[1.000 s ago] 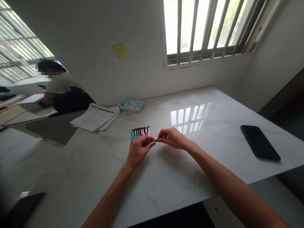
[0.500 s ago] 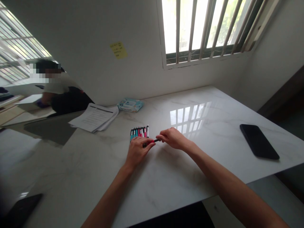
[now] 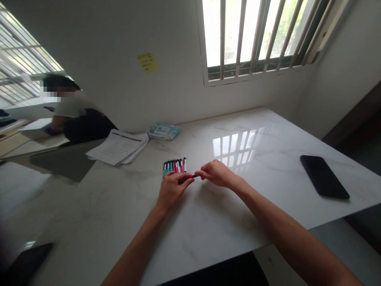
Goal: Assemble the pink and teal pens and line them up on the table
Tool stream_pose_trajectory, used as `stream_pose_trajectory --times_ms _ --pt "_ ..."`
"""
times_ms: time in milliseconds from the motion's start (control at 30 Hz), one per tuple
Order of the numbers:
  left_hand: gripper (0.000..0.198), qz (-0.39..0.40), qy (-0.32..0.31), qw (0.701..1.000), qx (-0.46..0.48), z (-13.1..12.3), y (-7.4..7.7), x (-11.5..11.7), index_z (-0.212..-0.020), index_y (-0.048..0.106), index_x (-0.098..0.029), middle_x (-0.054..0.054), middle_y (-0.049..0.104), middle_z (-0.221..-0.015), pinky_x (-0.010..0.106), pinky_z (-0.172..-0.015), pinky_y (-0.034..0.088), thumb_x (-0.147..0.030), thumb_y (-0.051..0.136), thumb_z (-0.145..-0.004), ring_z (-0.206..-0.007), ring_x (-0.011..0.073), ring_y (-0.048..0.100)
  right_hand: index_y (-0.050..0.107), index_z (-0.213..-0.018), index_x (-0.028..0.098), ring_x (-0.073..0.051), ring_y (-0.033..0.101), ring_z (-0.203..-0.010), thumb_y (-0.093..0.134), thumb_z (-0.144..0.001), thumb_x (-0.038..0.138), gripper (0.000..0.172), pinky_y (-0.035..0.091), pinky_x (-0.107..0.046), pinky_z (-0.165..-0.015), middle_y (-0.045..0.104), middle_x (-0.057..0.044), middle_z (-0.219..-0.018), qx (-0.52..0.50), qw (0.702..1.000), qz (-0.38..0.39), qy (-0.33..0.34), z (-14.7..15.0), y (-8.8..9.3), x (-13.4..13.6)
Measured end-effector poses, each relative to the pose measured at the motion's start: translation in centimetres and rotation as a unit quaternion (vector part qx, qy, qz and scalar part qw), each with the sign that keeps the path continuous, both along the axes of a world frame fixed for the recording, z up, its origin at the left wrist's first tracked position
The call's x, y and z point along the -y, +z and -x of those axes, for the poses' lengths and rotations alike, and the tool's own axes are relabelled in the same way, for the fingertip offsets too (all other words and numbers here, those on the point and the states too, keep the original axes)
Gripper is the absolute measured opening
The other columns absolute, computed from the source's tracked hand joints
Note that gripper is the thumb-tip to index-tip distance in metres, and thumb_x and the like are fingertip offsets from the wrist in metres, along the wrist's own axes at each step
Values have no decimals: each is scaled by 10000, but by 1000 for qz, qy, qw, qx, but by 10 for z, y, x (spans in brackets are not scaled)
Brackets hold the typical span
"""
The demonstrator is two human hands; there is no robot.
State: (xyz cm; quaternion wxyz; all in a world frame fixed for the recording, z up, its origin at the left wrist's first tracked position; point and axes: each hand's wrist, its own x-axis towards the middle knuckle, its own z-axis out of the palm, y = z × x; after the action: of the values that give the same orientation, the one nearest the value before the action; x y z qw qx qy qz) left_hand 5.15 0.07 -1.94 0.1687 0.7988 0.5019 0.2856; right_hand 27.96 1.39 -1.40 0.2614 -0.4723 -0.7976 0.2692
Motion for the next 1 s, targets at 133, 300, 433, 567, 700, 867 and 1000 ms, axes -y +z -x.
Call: stream_pose_trajectory --times_ms 133,300,433,567,700,867,1000 --pt "183 11 12 1000 3 -1 2 1 -970 819 -312 -3 830 -958 459 -1089 362 -434 695 -913 -895 234 750 747 -998 226 -153 637 -762 811 -843 346 206 438 -248 -667 733 -14 -873 -61 998 -28 14 -2 -1 0" --pt "190 14 18 1000 6 -1 1 0 -966 820 -313 5 830 -964 470 -1082 366 -440 693 -906 -900 247 746 724 -932 224 -148 639 -814 766 -885 234 63 471 -249 -717 714 -11 -905 -98 993 -61 39 -1 -4 -2" --pt "217 14 15 1000 14 -1 -1 -1 -972 818 -311 11 829 -935 469 -1084 364 -471 689 -905 -871 246 743 752 -882 206 -155 626 -794 727 -939 350 157 438 -256 -706 716 -34 -881 -62 996 -62 16 0 -3 -3" --pt "206 18 4 1000 15 -1 -2 0 -968 815 -316 1 827 -932 474 -1091 351 -469 690 -910 -863 240 740 750 -752 185 -116 556 -635 594 -1025 391 375 385 -260 -654 696 -29 -787 -16 999 -47 17 1 0 -1" --pt "208 16 9 1000 14 -1 -3 -1 -963 814 -312 6 827 -920 476 -1089 354 -472 693 -908 -858 244 739 758 -846 199 -142 614 -737 658 -983 382 250 429 -257 -674 709 -39 -872 -45 998 -43 20 1 1 0" --pt "188 14 15 1000 12 0 -2 -1 -957 815 -313 3 826 -886 484 -1091 358 -455 703 -905 -827 245 740 746 -970 235 -191 638 -935 786 -877 300 120 508 -297 -787 703 -55 -1054 -79 993 -74 39 0 -3 -1" --pt "171 11 11 1000 6 0 -4 -1 -942 816 -319 4 828 -931 500 -1088 368 -444 705 -907 -871 255 743 754 -893 228 -200 628 -904 773 -902 310 85 495 -320 -789 715 -50 -958 -57 994 -85 25 -1 -5 -4"
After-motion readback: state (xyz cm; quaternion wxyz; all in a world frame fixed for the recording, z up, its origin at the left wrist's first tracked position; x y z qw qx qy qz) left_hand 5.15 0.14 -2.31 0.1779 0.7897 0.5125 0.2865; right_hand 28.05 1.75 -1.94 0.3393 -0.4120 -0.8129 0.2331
